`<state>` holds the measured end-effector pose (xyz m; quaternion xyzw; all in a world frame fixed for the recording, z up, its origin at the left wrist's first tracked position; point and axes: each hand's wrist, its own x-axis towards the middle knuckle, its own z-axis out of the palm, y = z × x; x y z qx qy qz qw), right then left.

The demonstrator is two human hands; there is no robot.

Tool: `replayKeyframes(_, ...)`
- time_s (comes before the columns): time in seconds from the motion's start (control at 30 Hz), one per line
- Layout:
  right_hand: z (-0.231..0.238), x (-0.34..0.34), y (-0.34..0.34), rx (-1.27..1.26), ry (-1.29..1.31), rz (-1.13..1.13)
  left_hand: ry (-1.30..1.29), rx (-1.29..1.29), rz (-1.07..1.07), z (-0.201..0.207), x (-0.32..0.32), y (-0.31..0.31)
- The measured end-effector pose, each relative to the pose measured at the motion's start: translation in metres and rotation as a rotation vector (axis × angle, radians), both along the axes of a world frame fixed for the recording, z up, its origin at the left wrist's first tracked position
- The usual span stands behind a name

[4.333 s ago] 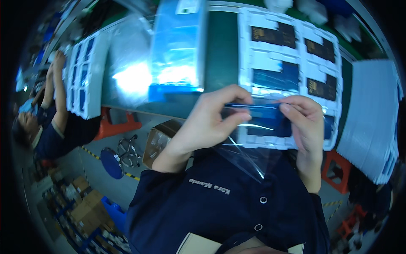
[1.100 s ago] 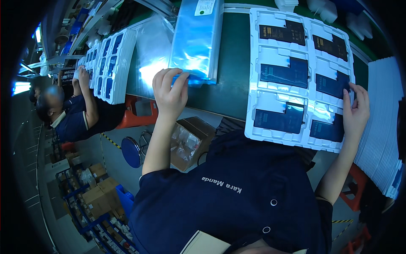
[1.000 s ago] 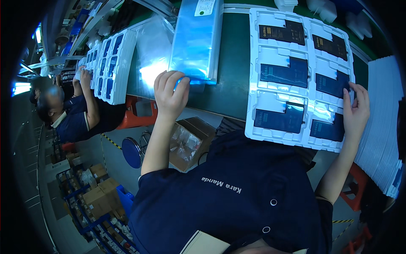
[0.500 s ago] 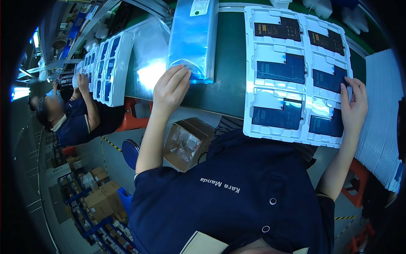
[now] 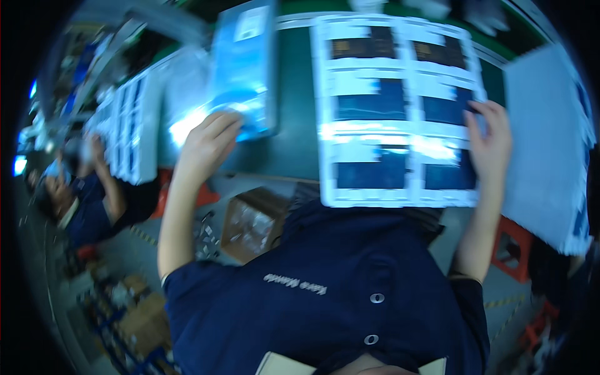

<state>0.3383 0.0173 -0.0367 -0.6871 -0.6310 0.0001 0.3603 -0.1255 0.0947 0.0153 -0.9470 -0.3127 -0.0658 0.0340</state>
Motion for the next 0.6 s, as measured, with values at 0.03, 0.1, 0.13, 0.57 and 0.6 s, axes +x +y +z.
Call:
replayKeyframes(0.03, 0.0, -0.002, 0.002, 0.013, -0.046, -0.007, 0.048, 0.056, -0.011, -0.002, 0.001, -0.004)
replayKeyframes(0.1, -0.001, 0.002, 0.001, 0.058, -0.094, -0.002, 0.075, 0.149, -0.117, -0.014, -0.002, 0.0)
replayKeyframes(0.13, 0.005, 0.0, -0.001, 0.014, -0.026, -0.011, 0.095, 0.166, -0.124, -0.015, -0.002, -0.001)
replayKeyframes(0.57, 0.005, -0.001, 0.003, 0.062, 0.057, 0.013, -0.006, 0.339, -0.003, -0.047, -0.007, -0.017)
replayKeyframes(0.6, 0.004, -0.003, 0.003, 0.059, 0.023, 0.018, -0.06, 0.356, -0.04, -0.049, -0.004, -0.019)
